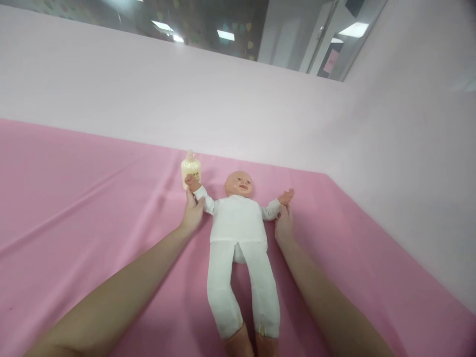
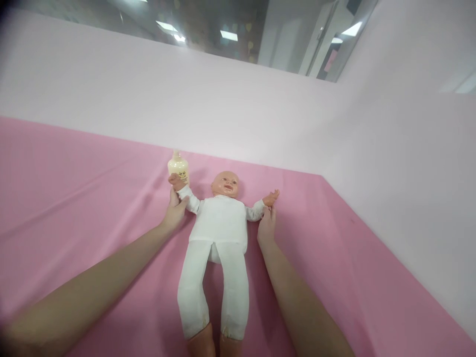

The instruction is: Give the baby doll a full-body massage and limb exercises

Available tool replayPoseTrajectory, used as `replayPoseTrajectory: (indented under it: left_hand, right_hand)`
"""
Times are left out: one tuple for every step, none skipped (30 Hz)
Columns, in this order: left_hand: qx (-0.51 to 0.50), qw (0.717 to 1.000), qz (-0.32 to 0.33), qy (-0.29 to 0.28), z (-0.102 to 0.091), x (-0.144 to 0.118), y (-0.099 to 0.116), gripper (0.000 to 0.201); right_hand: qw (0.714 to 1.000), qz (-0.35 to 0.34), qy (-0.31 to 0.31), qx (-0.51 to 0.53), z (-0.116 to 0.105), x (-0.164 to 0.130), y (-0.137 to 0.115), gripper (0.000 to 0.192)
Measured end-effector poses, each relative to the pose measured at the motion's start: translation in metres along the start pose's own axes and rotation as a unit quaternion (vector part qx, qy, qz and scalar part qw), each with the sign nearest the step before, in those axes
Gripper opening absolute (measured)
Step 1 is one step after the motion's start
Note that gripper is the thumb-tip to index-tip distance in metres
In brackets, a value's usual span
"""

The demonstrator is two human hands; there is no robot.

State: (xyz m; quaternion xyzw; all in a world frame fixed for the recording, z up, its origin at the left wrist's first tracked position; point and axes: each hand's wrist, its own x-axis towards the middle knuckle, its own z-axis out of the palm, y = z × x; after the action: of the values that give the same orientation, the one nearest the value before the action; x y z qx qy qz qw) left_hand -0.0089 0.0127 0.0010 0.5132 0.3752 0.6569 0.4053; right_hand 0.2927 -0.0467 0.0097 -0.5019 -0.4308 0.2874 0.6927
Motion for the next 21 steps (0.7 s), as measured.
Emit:
replayPoseTrajectory:
  left_hand:
    - [0.015, 1.000, 0.009, -0.018, 0.001, -0.001, 0.001, 0.066]
    - [0.035, 0.999, 0.018, -0.038, 0.003, -0.003, 0.003, 0.067]
    - [0.058, 0.996, 0.028, -0.060, 0.004, -0.005, 0.005, 0.066]
    - [0.087, 0.992, 0.042, -0.082, 0.005, -0.007, 0.007, 0.066]
    - [0.120, 0.985, 0.060, -0.104, 0.005, -0.008, 0.010, 0.065]
    - [0.156, 0.976, 0.081, -0.128, 0.006, -0.010, 0.012, 0.064]
    - [0.193, 0.964, 0.104, -0.153, 0.007, -0.011, 0.014, 0.062]
    - [0.226, 0.949, 0.127, -0.179, 0.007, -0.012, 0.016, 0.060]
    - [0.255, 0.933, 0.150, -0.205, 0.008, -0.012, 0.018, 0.058]
    - [0.277, 0.918, 0.171, -0.228, 0.009, -0.013, 0.019, 0.058]
    - [0.292, 0.905, 0.189, -0.246, 0.009, -0.013, 0.019, 0.057]
    - [0.300, 0.896, 0.203, -0.258, 0.009, -0.013, 0.019, 0.058]
    - [0.305, 0.890, 0.212, -0.263, 0.010, -0.012, 0.018, 0.059]
    - [0.308, 0.888, 0.217, -0.264, 0.010, -0.012, 0.018, 0.060]
    - [0.309, 0.888, 0.218, -0.262, 0.010, -0.012, 0.017, 0.061]
    - [0.310, 0.888, 0.217, -0.262, 0.010, -0.012, 0.017, 0.061]
    - [0.310, 0.889, 0.214, -0.262, 0.010, -0.012, 0.017, 0.061]
    - [0.310, 0.890, 0.208, -0.262, 0.010, -0.013, 0.017, 0.061]
    - [0.308, 0.892, 0.202, -0.260, 0.010, -0.013, 0.017, 0.060]
    - [0.306, 0.896, 0.194, -0.255, 0.010, -0.013, 0.018, 0.059]
    - [0.302, 0.902, 0.185, -0.246, 0.009, -0.013, 0.018, 0.058]
  right_hand:
    - [1.000, 0.005, 0.001, -0.002, 0.002, -0.002, -0.003, 0.054]
    - [1.000, 0.005, -0.005, -0.004, 0.003, -0.005, -0.007, 0.052]
    - [1.000, -0.001, -0.020, -0.010, 0.005, -0.008, -0.010, 0.051]
    - [0.999, -0.013, -0.044, -0.023, 0.006, -0.010, -0.013, 0.049]
    - [0.997, -0.027, -0.068, -0.040, 0.008, -0.013, -0.016, 0.048]
    - [0.993, -0.042, -0.092, -0.061, 0.009, -0.015, -0.018, 0.047]
    - [0.988, -0.058, -0.113, -0.086, 0.010, -0.017, -0.019, 0.046]
    - [0.982, -0.075, -0.133, -0.115, 0.011, -0.019, -0.020, 0.046]
    - [0.974, -0.091, -0.152, -0.144, 0.011, -0.020, -0.020, 0.045]
    - [0.965, -0.108, -0.171, -0.170, 0.011, -0.021, -0.019, 0.045]
    - [0.957, -0.123, -0.184, -0.190, 0.011, -0.021, -0.019, 0.045]
    - [0.950, -0.135, -0.192, -0.204, 0.011, -0.021, -0.018, 0.045]
    - [0.947, -0.144, -0.196, -0.212, 0.011, -0.020, -0.017, 0.045]
    - [0.944, -0.150, -0.198, -0.216, 0.011, -0.020, -0.016, 0.045]
    - [0.943, -0.154, -0.198, -0.217, 0.011, -0.019, -0.015, 0.045]
    - [0.943, -0.156, -0.198, -0.218, 0.011, -0.019, -0.014, 0.045]
    - [0.943, -0.157, -0.198, -0.218, 0.011, -0.019, -0.014, 0.046]
    - [0.944, -0.155, -0.198, -0.216, 0.010, -0.019, -0.014, 0.046]
    - [0.946, -0.149, -0.196, -0.212, 0.010, -0.019, -0.014, 0.046]
    - [0.949, -0.140, -0.194, -0.206, 0.010, -0.019, -0.014, 0.047]
    - [0.953, -0.127, -0.190, -0.198, 0.011, -0.020, -0.015, 0.048]
